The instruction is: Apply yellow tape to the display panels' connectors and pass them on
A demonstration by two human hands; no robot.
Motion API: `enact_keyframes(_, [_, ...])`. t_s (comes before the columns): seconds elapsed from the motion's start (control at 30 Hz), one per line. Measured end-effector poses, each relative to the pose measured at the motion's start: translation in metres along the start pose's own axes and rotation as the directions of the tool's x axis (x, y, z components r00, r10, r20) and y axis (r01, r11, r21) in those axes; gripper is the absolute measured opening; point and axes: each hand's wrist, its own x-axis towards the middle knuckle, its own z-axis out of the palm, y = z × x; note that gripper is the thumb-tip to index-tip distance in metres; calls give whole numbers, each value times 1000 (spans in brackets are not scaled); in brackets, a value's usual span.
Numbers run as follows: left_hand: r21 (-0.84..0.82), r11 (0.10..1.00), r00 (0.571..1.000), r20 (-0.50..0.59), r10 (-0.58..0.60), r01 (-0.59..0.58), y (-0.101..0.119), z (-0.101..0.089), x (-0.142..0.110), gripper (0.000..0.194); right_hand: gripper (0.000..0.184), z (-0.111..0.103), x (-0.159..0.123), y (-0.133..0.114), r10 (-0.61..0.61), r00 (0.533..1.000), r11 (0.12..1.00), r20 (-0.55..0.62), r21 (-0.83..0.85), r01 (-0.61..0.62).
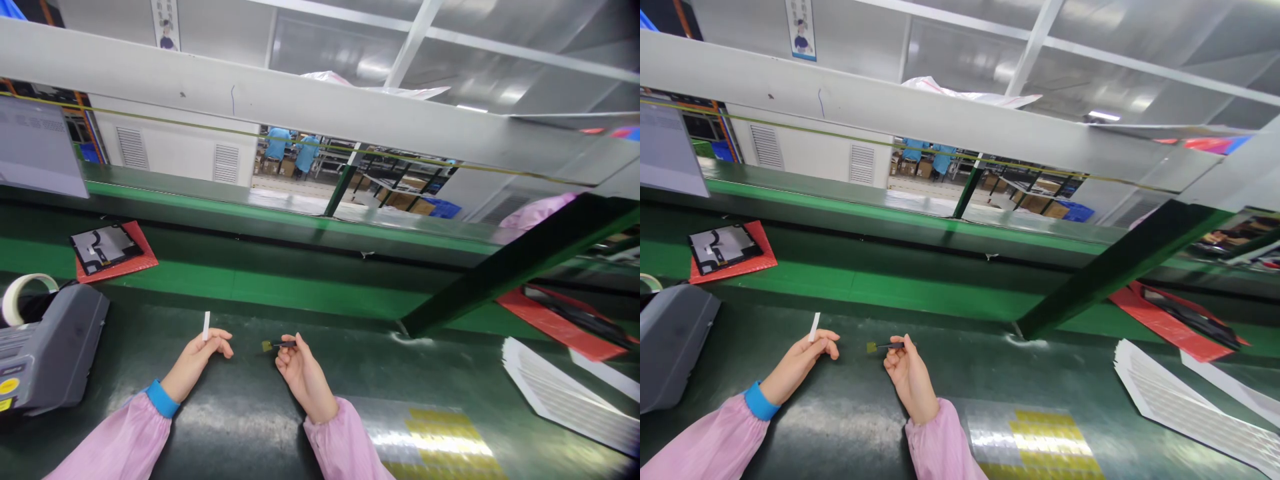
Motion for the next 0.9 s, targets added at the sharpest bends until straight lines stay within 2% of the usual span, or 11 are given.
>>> enact_keyframes(0.9, [31,1000,1000,7,0,0,-1,-1,0,38,38,0,1,2,-26,1000,1000,-10,10,27])
